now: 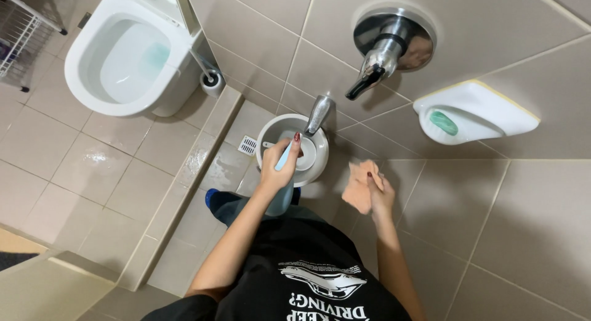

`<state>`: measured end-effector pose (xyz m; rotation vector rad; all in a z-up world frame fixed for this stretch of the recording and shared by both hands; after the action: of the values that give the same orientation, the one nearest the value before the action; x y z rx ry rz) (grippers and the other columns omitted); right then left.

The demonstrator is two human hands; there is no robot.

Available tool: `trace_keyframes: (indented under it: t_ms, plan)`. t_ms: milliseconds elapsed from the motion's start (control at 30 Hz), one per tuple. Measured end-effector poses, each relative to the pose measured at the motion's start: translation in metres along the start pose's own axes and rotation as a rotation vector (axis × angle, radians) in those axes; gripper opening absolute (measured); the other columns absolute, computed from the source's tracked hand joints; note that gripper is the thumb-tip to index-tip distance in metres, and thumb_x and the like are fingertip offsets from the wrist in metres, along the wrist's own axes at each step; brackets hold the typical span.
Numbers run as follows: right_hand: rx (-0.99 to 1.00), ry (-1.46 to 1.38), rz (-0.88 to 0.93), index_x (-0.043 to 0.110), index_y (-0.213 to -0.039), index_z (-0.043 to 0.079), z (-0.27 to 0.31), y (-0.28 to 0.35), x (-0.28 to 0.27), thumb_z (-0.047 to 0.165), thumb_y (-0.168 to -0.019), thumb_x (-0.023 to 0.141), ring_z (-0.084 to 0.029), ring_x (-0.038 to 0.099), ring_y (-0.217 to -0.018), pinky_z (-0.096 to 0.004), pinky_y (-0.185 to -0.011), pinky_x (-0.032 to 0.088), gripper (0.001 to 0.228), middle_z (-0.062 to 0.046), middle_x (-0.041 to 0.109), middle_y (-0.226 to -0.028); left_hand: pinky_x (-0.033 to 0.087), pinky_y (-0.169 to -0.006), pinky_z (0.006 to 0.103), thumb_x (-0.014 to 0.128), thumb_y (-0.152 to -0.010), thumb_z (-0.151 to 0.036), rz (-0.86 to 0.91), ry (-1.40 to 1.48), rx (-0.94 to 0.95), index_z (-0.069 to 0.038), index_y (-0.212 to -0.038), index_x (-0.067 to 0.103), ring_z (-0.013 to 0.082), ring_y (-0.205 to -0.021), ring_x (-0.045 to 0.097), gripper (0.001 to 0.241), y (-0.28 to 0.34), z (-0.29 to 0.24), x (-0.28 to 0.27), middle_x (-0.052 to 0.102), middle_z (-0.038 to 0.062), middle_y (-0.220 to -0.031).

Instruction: Cleaning bathroom walls and fixtures using a spray bottle and a cloth.

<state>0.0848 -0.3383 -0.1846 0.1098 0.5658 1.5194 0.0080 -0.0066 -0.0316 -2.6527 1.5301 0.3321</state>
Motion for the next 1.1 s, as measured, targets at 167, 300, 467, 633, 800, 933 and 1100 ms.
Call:
trace_keyframes:
  t_ms: [167, 300, 467, 633, 800, 933, 1100]
  plan:
    - [-0.637, 0.273, -0.138, 0.066, -0.116, -0.003, 0.035, 0.002, 0.061, 0.016, -0.098, 0.074, -0.026, 0.065, -0.111, -0.036, -0.098, 0.051, 0.028, -0.017, 0.067, -0.118, 0.053, -0.082, 0.032, 0.052, -0.107, -0.03, 0.13, 0.12, 0.144, 0.0, -0.104, 0.067, 0.0236, -0.088, 0.071, 0.033, 0.02, 0.028, -0.001, 0.072, 0.014, -0.094]
    - [-0.806, 0.262, 0.063, 0.064, -0.121, -0.001, 0.121, 0.039, 0.12, 0.006, -0.096, 0.069, -0.031, 0.063, -0.118, -0.036, -0.101, 0.051, 0.027, -0.018, 0.06, -0.125, 0.052, -0.085, 0.0309, 0.052, -0.108, -0.027, 0.056, 0.144, 0.103, -0.001, -0.11, 0.066, 0.0212, -0.09, 0.067, 0.03, 0.042, 0.059, -0.007, 0.07, 0.012, -0.097]
    - [-1.436, 0.27, 0.133, 0.064, -0.135, 0.006, 0.204, 0.02, 0.185, -0.01, -0.097, 0.054, -0.042, 0.049, -0.139, -0.049, -0.119, 0.044, 0.042, -0.02, 0.041, -0.147, 0.05, -0.078, 0.0287, 0.05, -0.107, -0.024, -0.104, 0.107, -0.102, -0.002, -0.113, 0.068, 0.016, -0.081, 0.062, 0.029, 0.071, 0.069, -0.027, 0.067, 0.011, -0.089]
    - [-1.72, 0.225, -0.272, 0.07, -0.13, 0.006, 0.295, -0.02, 0.227, -0.001, -0.104, 0.059, -0.037, 0.049, -0.138, -0.053, -0.123, 0.039, 0.03, -0.014, 0.05, -0.145, 0.05, -0.084, 0.0271, 0.048, -0.107, -0.023, -0.171, 0.14, -0.043, 0.0, -0.114, 0.066, 0.0148, -0.09, 0.064, 0.03, 0.097, 0.083, -0.042, 0.07, 0.009, -0.1]
    - [-1.599, 0.44, -0.59, 0.066, -0.142, 0.011, 0.328, -0.064, 0.255, 0.008, -0.109, 0.052, -0.04, 0.037, -0.149, -0.057, -0.131, 0.022, 0.036, -0.014, 0.047, -0.154, 0.049, -0.087, 0.0271, 0.047, -0.108, -0.025, -0.21, 0.145, -0.097, 0.001, -0.112, 0.067, 0.0151, -0.094, 0.064, 0.033, 0.103, 0.103, -0.048, 0.072, 0.009, -0.102]
    - [-1.553, 0.934, -0.5, 0.056, -0.153, 0.013, 0.223, -0.142, 0.268, 0.014, -0.111, 0.053, -0.045, 0.026, -0.154, -0.061, -0.125, 0.02, 0.042, -0.011, 0.041, -0.162, 0.048, -0.08, 0.0287, 0.047, -0.108, -0.029, -0.169, 0.164, -0.256, 0.001, -0.11, 0.069, 0.0157, -0.086, 0.059, 0.037, 0.094, 0.108, -0.044, 0.071, 0.01, -0.095]
    - [-1.569, 1.259, -0.146, 0.052, -0.154, 0.013, 0.135, -0.19, 0.247, 0.016, -0.098, 0.059, -0.043, 0.045, -0.136, -0.06, -0.106, 0.044, 0.057, -0.015, 0.041, -0.163, 0.05, -0.088, 0.0273, 0.047, -0.106, -0.032, -0.14, 0.201, -0.202, 0.001, -0.108, 0.068, 0.0149, -0.094, 0.066, 0.039, 0.072, 0.111, -0.041, 0.074, 0.009, -0.1]
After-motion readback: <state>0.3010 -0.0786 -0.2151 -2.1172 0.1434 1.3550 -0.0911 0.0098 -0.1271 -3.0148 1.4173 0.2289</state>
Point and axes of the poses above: each hand's wrist, its own y-axis away from the middle knuckle, its own x-axis out of the palm, z = x × y, the point moved 1 cm from there along -y, towards the middle knuckle
